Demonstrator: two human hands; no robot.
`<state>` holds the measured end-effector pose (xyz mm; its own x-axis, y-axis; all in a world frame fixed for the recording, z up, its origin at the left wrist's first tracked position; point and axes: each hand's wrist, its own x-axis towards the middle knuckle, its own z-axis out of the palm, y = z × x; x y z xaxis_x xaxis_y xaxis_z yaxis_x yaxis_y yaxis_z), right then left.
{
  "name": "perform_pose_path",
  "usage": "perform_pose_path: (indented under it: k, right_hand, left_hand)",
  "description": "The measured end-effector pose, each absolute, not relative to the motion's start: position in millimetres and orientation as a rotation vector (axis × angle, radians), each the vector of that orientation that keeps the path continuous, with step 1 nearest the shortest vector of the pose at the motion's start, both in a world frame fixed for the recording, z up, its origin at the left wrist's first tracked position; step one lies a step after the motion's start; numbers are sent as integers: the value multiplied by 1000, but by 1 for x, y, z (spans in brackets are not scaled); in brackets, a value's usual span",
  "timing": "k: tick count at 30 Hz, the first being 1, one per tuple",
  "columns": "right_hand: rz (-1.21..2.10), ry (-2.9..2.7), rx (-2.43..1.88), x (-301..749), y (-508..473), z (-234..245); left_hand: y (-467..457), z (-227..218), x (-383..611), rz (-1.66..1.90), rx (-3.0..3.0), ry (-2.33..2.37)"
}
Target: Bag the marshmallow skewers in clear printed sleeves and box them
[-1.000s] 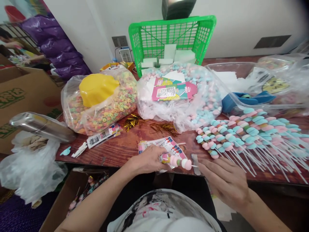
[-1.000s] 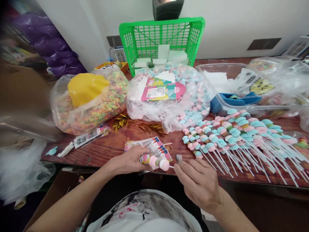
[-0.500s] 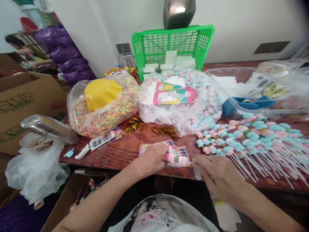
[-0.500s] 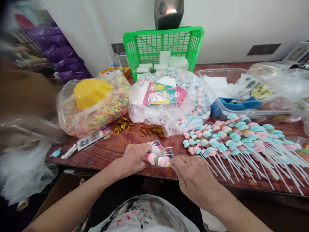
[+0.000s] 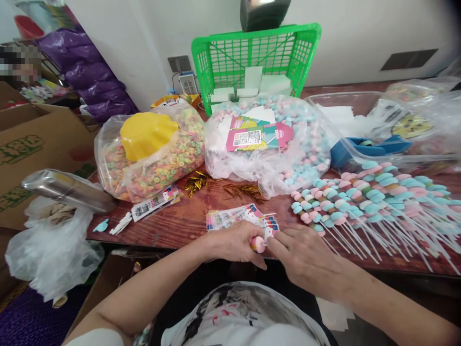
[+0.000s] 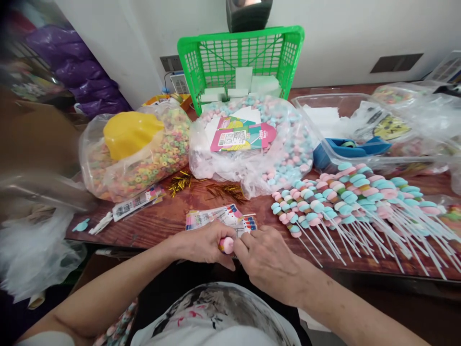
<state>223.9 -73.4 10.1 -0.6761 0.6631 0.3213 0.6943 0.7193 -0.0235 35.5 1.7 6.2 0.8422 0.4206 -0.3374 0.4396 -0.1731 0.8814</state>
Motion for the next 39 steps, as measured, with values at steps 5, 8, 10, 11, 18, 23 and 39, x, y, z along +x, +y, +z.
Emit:
perform_pose_path:
  k: [5,8,10,11,18,23,39]
  right_hand:
    - [-73,-2614,-1031,206,-60,5]
    - [-163,-2550,-991,216,-48,13]
    - [-191,-2510,-977,226,-43,22]
    - [-160,-2504,-974,231,-41,26]
    - [384,-2361,-1034,221,-40,22]
    - [468,-2110,-1064,198,-38,6]
    - [473,-1452,-943,154,-44,-19]
  left_hand:
    - [-1,5,44,100,1797,567]
    - [5,12,32,249,1623,596]
    - [10,16,20,252,1436,643]
    - [11,17,16,241,1342,679]
    - [-10,3,21,571,1040,857]
    - [-18,-3,21,853,1101,914]
    - [-41,-6,22,970,1047,834]
